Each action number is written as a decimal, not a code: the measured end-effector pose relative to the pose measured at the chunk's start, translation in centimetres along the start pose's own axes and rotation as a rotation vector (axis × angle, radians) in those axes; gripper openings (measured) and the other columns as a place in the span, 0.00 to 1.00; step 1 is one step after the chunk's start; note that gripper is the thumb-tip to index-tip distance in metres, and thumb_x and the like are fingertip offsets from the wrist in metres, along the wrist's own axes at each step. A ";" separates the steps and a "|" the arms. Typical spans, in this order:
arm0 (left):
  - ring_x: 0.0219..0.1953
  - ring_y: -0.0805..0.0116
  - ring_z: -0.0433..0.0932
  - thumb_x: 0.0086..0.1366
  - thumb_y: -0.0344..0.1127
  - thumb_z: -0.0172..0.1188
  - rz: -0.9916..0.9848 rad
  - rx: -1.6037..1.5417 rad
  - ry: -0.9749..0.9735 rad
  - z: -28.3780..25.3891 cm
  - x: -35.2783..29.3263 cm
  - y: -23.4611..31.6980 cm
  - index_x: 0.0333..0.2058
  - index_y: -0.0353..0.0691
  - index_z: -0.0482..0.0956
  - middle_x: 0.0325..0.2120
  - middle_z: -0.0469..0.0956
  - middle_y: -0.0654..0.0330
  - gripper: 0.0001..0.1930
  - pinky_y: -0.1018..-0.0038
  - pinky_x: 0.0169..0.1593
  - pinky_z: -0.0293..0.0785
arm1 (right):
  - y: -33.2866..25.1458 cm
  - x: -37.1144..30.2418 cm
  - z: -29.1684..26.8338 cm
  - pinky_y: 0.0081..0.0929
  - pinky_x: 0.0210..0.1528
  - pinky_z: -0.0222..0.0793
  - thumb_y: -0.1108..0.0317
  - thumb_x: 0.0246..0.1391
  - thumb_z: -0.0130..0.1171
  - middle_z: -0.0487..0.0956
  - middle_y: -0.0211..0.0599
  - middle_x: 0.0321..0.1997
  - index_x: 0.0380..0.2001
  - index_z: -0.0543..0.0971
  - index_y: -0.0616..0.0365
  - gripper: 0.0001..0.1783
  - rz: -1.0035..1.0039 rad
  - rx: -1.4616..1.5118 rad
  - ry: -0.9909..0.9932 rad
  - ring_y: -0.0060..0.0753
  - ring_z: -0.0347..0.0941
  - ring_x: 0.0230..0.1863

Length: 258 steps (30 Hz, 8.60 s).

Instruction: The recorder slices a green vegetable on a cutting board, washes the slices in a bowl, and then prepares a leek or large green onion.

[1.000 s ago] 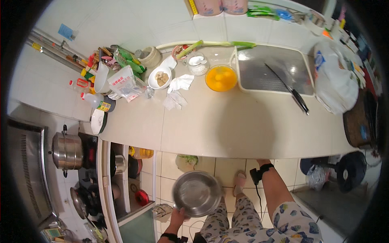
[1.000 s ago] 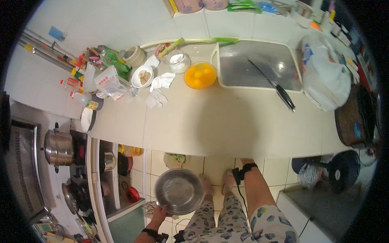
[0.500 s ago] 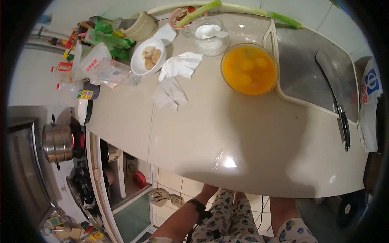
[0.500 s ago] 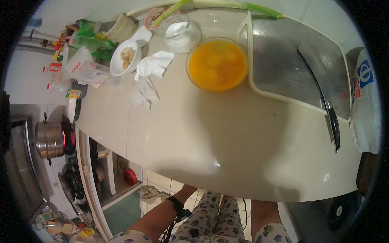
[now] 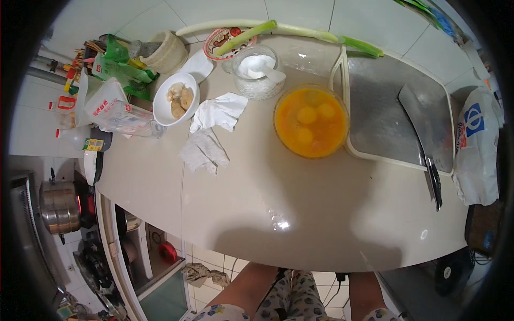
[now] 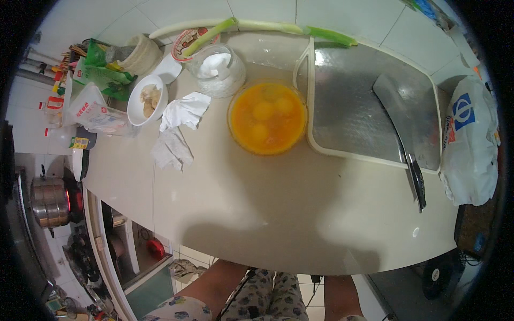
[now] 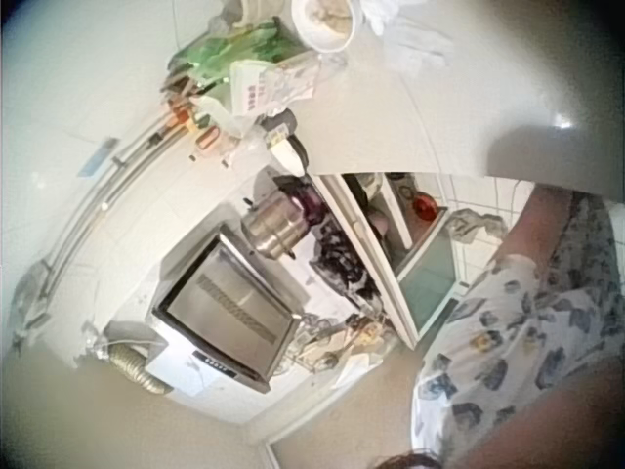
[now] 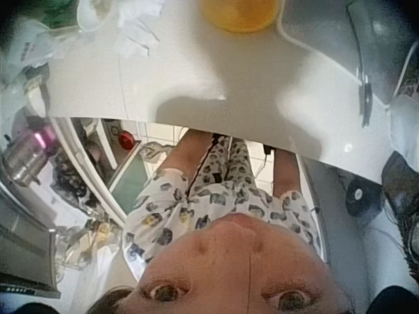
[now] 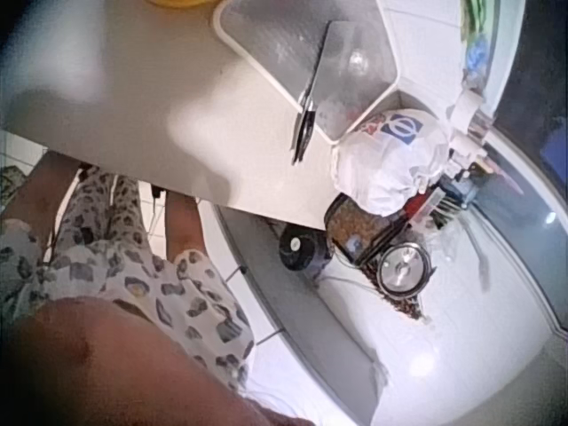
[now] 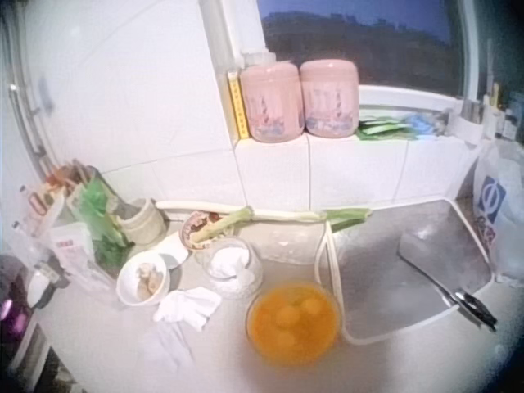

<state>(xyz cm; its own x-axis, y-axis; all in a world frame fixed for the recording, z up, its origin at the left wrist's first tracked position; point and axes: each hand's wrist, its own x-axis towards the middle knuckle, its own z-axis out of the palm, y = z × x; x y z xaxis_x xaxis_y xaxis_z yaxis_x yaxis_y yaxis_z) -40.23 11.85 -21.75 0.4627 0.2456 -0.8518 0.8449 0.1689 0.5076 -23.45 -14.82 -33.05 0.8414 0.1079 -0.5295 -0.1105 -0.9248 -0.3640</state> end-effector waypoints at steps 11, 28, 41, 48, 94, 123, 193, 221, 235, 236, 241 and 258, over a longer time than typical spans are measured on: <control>0.52 0.66 0.69 0.66 0.47 0.48 0.181 0.599 -1.232 -10.0 -15.3 24.0 0.55 0.39 0.66 0.51 0.70 0.56 0.23 0.71 0.57 0.62 | 2.3 -13.1 -6.7 0.37 0.41 0.71 0.55 0.51 0.55 0.77 0.47 0.42 0.42 0.74 0.60 0.21 -0.139 0.263 -0.035 0.44 0.76 0.37; 0.36 0.51 0.73 0.48 0.33 0.61 1.252 0.799 0.683 -14.2 6.1 53.4 0.35 0.40 0.77 0.29 0.77 0.52 0.13 0.62 0.40 0.67 | -3.6 -41.9 -31.1 0.24 0.34 0.71 0.68 0.56 0.51 0.78 0.40 0.30 0.44 0.72 0.64 0.15 0.402 0.457 0.344 0.28 0.75 0.31; 0.33 0.74 0.71 0.61 0.29 0.55 1.497 0.150 0.240 -12.8 -7.9 51.0 0.45 0.35 0.68 0.33 0.72 0.62 0.14 0.77 0.39 0.70 | -22.4 -29.5 -43.5 0.19 0.42 0.68 0.75 0.53 0.54 0.73 0.27 0.34 0.44 0.72 0.62 0.14 -0.231 0.561 0.338 0.18 0.71 0.38; 0.33 0.73 0.75 0.56 0.28 0.61 1.240 -0.137 -0.002 -9.0 -24.0 39.8 0.42 0.36 0.72 0.33 0.76 0.60 0.14 0.77 0.38 0.72 | -40.8 -21.7 -43.1 0.14 0.38 0.65 0.70 0.51 0.60 0.72 0.24 0.32 0.42 0.72 0.61 0.15 -0.782 1.067 0.018 0.13 0.65 0.32; 0.48 0.63 0.72 0.67 0.34 0.48 1.215 -1.051 0.640 9.0 -36.6 30.5 0.46 0.38 0.64 0.44 0.69 0.55 0.12 0.69 0.51 0.72 | -25.6 -19.9 -44.6 0.24 0.45 0.68 0.69 0.58 0.49 0.74 0.33 0.36 0.39 0.71 0.60 0.08 -0.725 1.548 -0.886 0.25 0.71 0.37; 0.43 0.70 0.75 0.62 0.33 0.56 1.064 -0.884 0.424 9.6 -37.4 28.9 0.58 0.39 0.56 0.41 0.75 0.58 0.28 0.78 0.43 0.76 | -26.2 -21.5 -45.1 0.22 0.30 0.65 0.66 0.53 0.57 0.74 0.32 0.27 0.32 0.75 0.61 0.09 -1.275 0.606 -0.484 0.21 0.68 0.26; 0.47 0.72 0.70 0.64 0.28 0.51 0.550 -0.801 0.895 -16.0 -32.4 4.1 0.54 0.32 0.64 0.45 0.72 0.59 0.19 0.75 0.53 0.64 | -37.5 -11.7 4.0 0.23 0.28 0.63 0.62 0.54 0.54 0.69 0.25 0.25 0.35 0.73 0.59 0.11 -0.243 0.670 -1.172 0.21 0.66 0.27; 0.31 0.70 0.70 0.57 0.30 0.61 0.678 -0.045 0.737 -2.9 -26.5 30.6 0.28 0.35 0.79 0.25 0.73 0.60 0.04 0.77 0.38 0.66 | -38.5 16.4 -37.8 0.37 0.51 0.62 0.71 0.43 0.59 0.73 0.43 0.41 0.39 0.75 0.56 0.16 -1.024 -0.037 0.419 0.47 0.66 0.48; 0.33 0.66 0.70 0.53 0.20 0.58 0.927 0.259 0.830 -2.4 -28.7 35.9 0.35 0.39 0.79 0.31 0.69 0.57 0.11 0.78 0.38 0.67 | -35.8 4.8 -46.8 0.35 0.43 0.62 0.70 0.52 0.51 0.71 0.44 0.35 0.37 0.73 0.62 0.09 -1.354 0.404 0.366 0.47 0.66 0.41; 0.34 0.66 0.71 0.52 0.19 0.58 0.975 0.294 0.829 -2.8 -29.1 36.5 0.37 0.41 0.79 0.32 0.69 0.56 0.14 0.78 0.38 0.68 | -35.4 3.0 -47.9 0.34 0.43 0.62 0.70 0.53 0.49 0.70 0.44 0.34 0.37 0.73 0.62 0.10 -1.365 0.351 0.305 0.46 0.66 0.40; 0.39 0.61 0.72 0.50 0.21 0.58 1.194 0.640 0.996 -4.0 -32.4 39.4 0.45 0.46 0.75 0.37 0.70 0.55 0.21 0.68 0.47 0.66 | -35.3 -7.7 -53.4 0.32 0.43 0.62 0.69 0.56 0.47 0.70 0.43 0.34 0.38 0.72 0.62 0.10 -1.466 0.235 0.107 0.43 0.65 0.38; 0.27 0.63 0.73 0.61 0.34 0.54 1.109 0.593 0.373 -11.1 -39.3 32.7 0.49 0.43 0.71 0.25 0.74 0.58 0.16 0.72 0.34 0.69 | -41.1 -24.6 -50.0 0.32 0.43 0.65 0.68 0.47 0.59 0.74 0.34 0.32 0.40 0.77 0.53 0.14 -1.598 -0.185 -0.183 0.37 0.71 0.39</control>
<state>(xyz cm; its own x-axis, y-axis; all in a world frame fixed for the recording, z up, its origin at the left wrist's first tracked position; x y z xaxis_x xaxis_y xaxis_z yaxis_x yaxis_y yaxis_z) -33.80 18.29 29.78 0.9625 0.2458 0.1148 0.0987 -0.7115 0.6957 -13.16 2.32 33.27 -0.0444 0.9798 0.1952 0.8431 0.1415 -0.5188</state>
